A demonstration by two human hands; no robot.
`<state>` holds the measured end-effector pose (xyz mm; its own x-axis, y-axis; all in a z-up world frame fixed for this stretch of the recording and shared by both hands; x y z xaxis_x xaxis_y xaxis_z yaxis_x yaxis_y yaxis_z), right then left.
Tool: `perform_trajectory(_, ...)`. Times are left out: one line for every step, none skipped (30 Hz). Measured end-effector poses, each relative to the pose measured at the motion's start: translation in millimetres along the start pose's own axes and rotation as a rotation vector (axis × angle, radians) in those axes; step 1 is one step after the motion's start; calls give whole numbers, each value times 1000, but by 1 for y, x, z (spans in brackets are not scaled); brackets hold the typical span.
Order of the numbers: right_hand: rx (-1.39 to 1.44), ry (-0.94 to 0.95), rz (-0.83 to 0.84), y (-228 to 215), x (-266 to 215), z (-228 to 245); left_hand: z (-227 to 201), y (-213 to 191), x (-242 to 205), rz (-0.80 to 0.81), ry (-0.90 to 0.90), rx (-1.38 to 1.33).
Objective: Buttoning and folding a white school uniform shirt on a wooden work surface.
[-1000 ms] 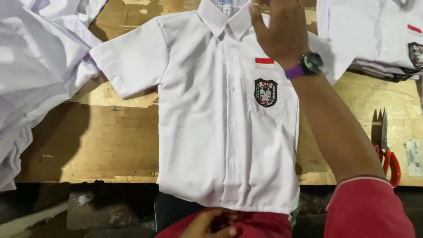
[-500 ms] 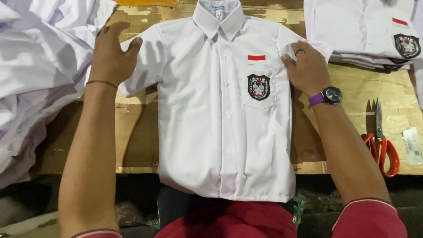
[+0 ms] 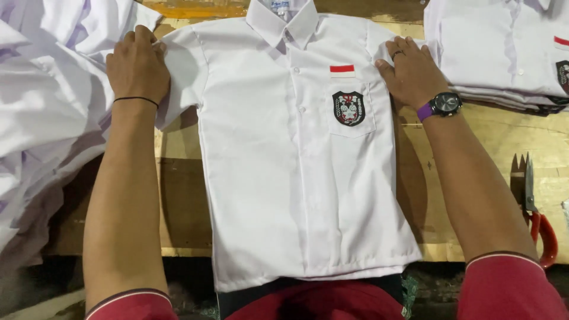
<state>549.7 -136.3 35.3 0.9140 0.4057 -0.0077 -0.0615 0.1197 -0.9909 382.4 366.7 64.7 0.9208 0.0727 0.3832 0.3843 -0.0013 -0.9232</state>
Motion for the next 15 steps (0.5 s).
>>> perform_trajectory(-28, -32, -59, 1, 8, -2, 0, 1, 1, -50, 29, 90)
perform_trajectory(-56, -64, -117, 1, 15, -3, 0, 3, 2, -101, 59, 180)
perform_trajectory(-56, -64, -114, 1, 15, 0, -12, -8, 2, -98, 59, 178)
perform_trajectory(-71, -62, -201, -6, 14, 3, -26, -20, 2, -128, 76, 175)
perform_trajectory(-87, -58, -291, -13, 13, 6, -39, -33, 3, -161, 95, 171)
perform_trajectory(-89, -55, -291, -21, -1, 22, -61, -50, 1, -162, 97, 168)
perform_trajectory(-19, -141, -423, -38, -20, 44, -85, -64, -1, -128, 133, 53)
perform_trajectory(52, -229, -553, -54, -41, 64, -110, -78, -4, -93, 168, -63)
perform_trajectory(53, -228, -545, -70, -61, 93, -125, -78, -9, -87, 166, -66)
perform_trajectory(193, -33, -234, -71, -68, 109, -146, -69, -14, 62, 228, -205)
perform_trajectory(329, 154, 82, -68, -84, 128, -169, -62, -20, 207, 291, -342)
perform_trajectory(329, 155, 86, -68, -96, 143, -188, -66, -29, 210, 289, -344)
perform_trajectory(255, 83, 201, -62, -109, 164, -212, -63, -39, 375, 337, -369)
perform_trajectory(180, 13, 316, -57, -123, 185, -236, -61, -52, 540, 384, -390)
perform_trajectory(181, 14, 307, -57, -126, 192, -246, -59, -57, 534, 389, -386)
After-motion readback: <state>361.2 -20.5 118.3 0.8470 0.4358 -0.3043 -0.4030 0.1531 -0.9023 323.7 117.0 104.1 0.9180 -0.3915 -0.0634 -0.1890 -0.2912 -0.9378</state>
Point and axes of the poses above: each hand's wrist, its own x-axis towards the middle knuckle, its own y-axis out of the palm, z = x × y, the point moved 7 cm from there along x, towards the middle knuckle, and after that the axes turned 13 degrees about y, right-handed, at the moved point
